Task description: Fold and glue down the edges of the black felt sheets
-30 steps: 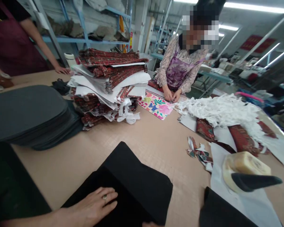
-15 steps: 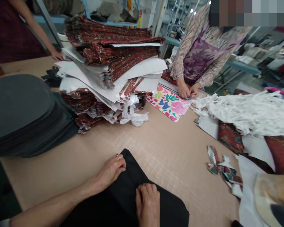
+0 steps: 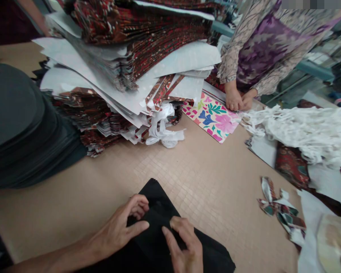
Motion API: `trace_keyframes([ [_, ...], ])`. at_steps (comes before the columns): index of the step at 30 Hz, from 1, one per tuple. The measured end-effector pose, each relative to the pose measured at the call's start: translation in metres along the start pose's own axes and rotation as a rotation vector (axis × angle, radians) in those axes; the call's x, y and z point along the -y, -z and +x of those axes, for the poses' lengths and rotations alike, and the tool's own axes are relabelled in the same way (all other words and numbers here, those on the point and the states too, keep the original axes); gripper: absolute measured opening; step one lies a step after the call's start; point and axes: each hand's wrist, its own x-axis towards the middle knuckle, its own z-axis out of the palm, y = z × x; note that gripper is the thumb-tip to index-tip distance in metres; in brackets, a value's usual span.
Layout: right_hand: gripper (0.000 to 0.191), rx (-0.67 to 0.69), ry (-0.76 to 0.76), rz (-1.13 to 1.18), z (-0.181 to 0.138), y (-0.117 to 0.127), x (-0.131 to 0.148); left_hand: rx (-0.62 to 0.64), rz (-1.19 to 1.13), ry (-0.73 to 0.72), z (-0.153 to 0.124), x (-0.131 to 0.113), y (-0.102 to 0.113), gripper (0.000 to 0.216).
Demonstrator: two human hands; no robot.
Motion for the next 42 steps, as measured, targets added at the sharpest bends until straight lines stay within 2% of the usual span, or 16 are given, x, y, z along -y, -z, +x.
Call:
trace_keyframes([
  [1,0.005,-0.018,0.067,0.000,-0.002,0.002,0.000,0.082,-0.083,0.115,0.001,-0.003,0.004,0.032],
  [2,0.009,-0.010,0.124,-0.003,-0.004,0.003,0.000,0.170,-0.143,0.188,0.003,-0.005,0.008,0.041],
  [4,0.020,0.062,0.182,-0.010,-0.005,0.006,0.003,0.282,-0.216,0.240,0.008,-0.009,0.014,0.067],
  [6,0.020,0.125,0.145,-0.018,-0.005,0.006,0.006,0.291,-0.257,0.237,0.014,-0.010,0.017,0.098],
  [7,0.016,0.126,0.094,-0.020,-0.004,0.004,0.008,0.281,-0.261,0.233,0.017,-0.010,0.017,0.102],
  [8,0.011,0.102,0.031,-0.019,-0.003,0.002,0.010,0.279,-0.259,0.234,0.021,-0.010,0.016,0.094],
  [9,0.008,0.066,-0.036,-0.015,-0.001,-0.001,0.012,0.277,-0.261,0.241,0.025,-0.009,0.015,0.077],
  [11,0.013,-0.006,-0.167,-0.003,0.004,-0.008,0.016,0.264,-0.301,0.263,0.032,-0.008,0.011,0.037],
  [13,0.020,-0.031,-0.284,0.022,0.013,-0.014,0.019,0.236,-0.368,0.275,0.040,-0.006,0.009,0.019],
  [18,0.023,0.014,-0.395,0.130,0.038,-0.021,0.024,0.141,-0.410,0.283,0.056,-0.005,0.011,0.020],
  [23,0.020,0.013,-0.372,0.169,0.046,-0.026,0.021,0.173,-0.387,0.266,0.061,0.001,0.014,0.020],
  [27,0.016,0.008,-0.305,0.154,0.043,-0.028,0.019,0.178,-0.348,0.225,0.063,0.005,0.016,0.020],
  [32,0.018,0.020,-0.091,0.041,0.035,-0.027,0.016,0.167,-0.295,0.223,0.066,0.005,0.019,0.019],
  [38,0.040,-0.055,0.334,-0.313,0.034,-0.029,0.007,0.220,-0.319,0.252,0.070,0.003,0.021,0.027],
  [40,0.046,-0.050,0.413,-0.410,0.034,-0.029,0.005,0.232,-0.320,0.262,0.071,0.002,0.020,0.029],
  [42,0.048,-0.020,0.413,-0.433,0.030,-0.025,0.003,0.216,-0.295,0.266,0.071,0.002,0.018,0.027],
])
